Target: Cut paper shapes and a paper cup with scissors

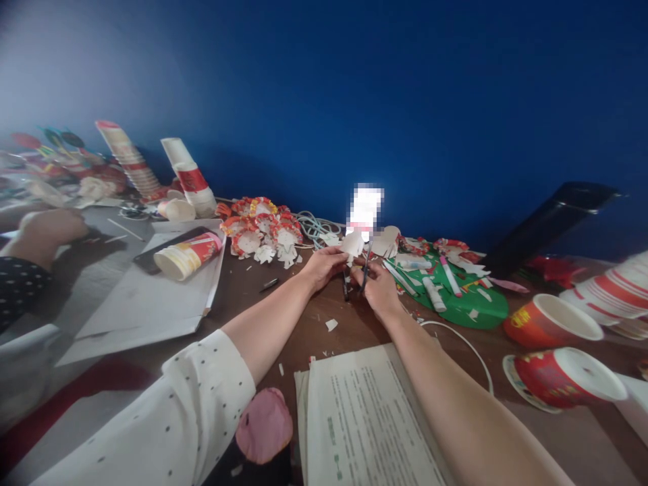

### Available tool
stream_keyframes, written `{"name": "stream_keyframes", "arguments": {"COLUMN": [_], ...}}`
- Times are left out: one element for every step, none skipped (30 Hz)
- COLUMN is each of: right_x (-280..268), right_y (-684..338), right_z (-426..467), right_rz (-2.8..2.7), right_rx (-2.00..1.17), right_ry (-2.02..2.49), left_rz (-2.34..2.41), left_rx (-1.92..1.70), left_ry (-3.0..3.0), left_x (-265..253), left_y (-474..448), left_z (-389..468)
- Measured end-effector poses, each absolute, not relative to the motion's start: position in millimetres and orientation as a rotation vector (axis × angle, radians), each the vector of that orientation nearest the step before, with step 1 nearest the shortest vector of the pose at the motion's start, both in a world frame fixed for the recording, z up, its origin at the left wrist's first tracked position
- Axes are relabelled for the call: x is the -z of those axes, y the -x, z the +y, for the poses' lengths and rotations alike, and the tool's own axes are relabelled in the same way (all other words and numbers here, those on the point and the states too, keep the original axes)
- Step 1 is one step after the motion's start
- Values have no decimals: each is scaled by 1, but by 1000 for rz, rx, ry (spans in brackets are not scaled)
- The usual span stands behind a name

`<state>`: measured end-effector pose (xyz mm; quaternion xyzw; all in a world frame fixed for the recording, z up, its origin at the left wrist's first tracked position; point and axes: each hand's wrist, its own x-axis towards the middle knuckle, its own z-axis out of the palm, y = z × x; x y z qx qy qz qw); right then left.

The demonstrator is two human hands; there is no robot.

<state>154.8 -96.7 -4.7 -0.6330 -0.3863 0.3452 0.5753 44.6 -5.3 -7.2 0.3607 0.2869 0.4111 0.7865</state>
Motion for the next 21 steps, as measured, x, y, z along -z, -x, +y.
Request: {"name": "stream_keyframes", "arguments": {"right_x": [7,8,10,11,12,12,11,11,10,10,9,9,9,9,9,9,9,9,9,8,8], "right_y": [-156,-157,-157,-158,-158,-158,-158,-158,-158,-157,-157,-157,-157,-157,-157,-157,-157,-157,-157,-157,-156], "right_z": [-96,-95,-94,-94,-94,-94,-94,-94,-95,-95,-95,-96,-96,-96,-96,-96,-96,-96,-96,-96,-97], "right_rz": [-900,-896,-895,-895,-895,-897,-896,-898,-903,-910,-920,-931,-942,-949,-954,-956,-955,-954,-955,-957,-960], "right_rx": [-812,-816,-819,-821,-821,-821,-820,-820,-820,-817,-813,-809,-807,-805,-801,-799,-799,-799,-802,-804,-806], "right_ry": [1473,1464,1457,1454,1456,1460,1463,1464,1467,1469,1473,1476,1477,1475,1473,1472,1472,1475,1478,1482,1484], "left_rz": [619,618,618,619,620,620,621,622,624,626,628,628,627,625,624,625,626,627,626,626,626], "left_rx": [-889,-890,-892,-892,-891,-890,-887,-885,-884,-884,-884,-884,-884,-884,-883,-882,-881,-881,-881,-882,-883], "left_ry": [-778,-779,-782,-785,-788,-791,-794,-796,-797,-796,-795,-793,-791,-789,-787,-783,-780,-779,-781,-784,-788], "left_x": [7,8,8,9,9,9,9,9,9,9,9,9,8,8,8,7,7,7,7,7,7], "left_y": [-44,-44,-44,-44,-44,-44,-44,-44,-44,-44,-44,-44,-44,-44,-44,-44,-44,-44,-44,-44,-44], "left_z": [-5,-5,-4,-4,-4,-4,-3,-3,-3,-3,-3,-4,-4,-4,-4,-5,-5,-5,-5,-5,-5]}}
